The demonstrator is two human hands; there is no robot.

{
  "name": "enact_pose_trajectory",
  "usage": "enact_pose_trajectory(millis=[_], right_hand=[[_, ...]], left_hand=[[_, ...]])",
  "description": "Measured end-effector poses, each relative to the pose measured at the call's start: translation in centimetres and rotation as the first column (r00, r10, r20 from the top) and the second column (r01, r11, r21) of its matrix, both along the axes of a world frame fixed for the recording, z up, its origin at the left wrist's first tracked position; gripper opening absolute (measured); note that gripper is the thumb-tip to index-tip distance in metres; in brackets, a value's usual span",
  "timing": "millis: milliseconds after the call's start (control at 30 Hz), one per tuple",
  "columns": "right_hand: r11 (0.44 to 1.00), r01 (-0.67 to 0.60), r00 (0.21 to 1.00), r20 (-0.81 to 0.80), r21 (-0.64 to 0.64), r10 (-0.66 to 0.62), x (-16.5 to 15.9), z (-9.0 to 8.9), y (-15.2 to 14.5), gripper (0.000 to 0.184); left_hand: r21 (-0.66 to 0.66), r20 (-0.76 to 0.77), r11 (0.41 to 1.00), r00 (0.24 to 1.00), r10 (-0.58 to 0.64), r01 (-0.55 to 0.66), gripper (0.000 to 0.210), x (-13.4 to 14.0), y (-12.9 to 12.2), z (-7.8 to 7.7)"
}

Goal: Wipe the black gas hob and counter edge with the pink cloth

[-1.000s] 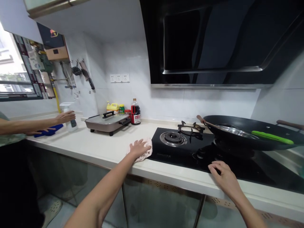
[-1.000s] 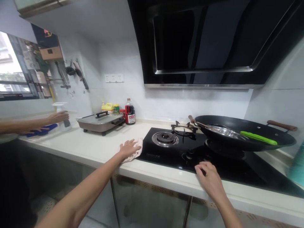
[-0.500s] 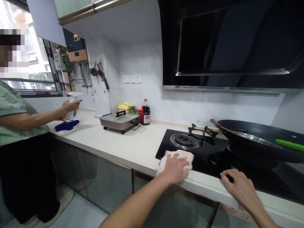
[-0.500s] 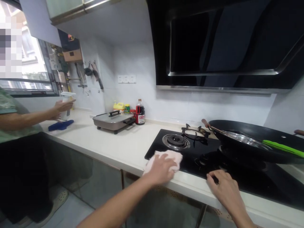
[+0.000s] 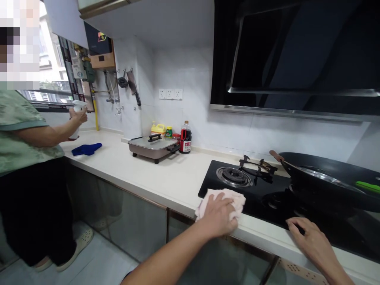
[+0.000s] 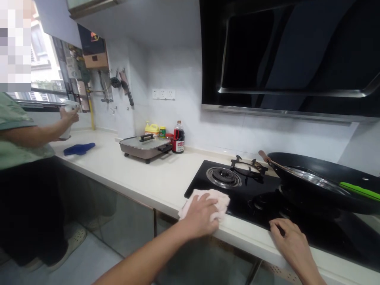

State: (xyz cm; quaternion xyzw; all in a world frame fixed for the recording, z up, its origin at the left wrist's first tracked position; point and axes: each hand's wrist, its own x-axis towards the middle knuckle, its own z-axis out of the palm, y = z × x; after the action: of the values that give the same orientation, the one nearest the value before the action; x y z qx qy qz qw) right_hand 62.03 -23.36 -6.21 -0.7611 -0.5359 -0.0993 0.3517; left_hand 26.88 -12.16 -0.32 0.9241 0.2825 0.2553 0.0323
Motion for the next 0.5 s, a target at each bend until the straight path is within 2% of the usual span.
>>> enact_pose_trajectory(millis=[100,167,300,400,500], right_hand=[[1.000,0.024,0.999,-0.021,0.019,-0.024,-0.1,0.1,-0.1,0.049],[0.999,0.031,0.999,-0.023,0.032,-0.031,-0.3,0.1,-0.2,0.050],[0.998,-0.019,0.999,0.027,0.052,0.017,-0.5,-0.2,-0.6,0.047],[0.997,-0.030,0.997,0.069,0.066,0.026,0.3,-0.4,-1.4,0.048],[0.996,0.016,0.997,0.075,0.086,-0.022,2.6,-0.8,-2.6,0.050]], left_hand=[[-0.016,-0.009,0.983,0.984,0.181,-0.181,0.035,-5.2,2.2,0.3],[-0.031,-0.040,0.943,0.944,0.329,-0.330,0.038,-9.2,4.0,0.5],[-0.095,-0.191,0.787,0.787,0.587,-0.610,0.057,-17.1,8.0,1.4],[-0.149,-0.302,0.664,0.673,0.675,-0.733,0.073,-21.3,10.9,2.5],[-0.173,-0.377,0.598,0.614,0.694,-0.783,0.082,-23.0,13.0,3.5]])
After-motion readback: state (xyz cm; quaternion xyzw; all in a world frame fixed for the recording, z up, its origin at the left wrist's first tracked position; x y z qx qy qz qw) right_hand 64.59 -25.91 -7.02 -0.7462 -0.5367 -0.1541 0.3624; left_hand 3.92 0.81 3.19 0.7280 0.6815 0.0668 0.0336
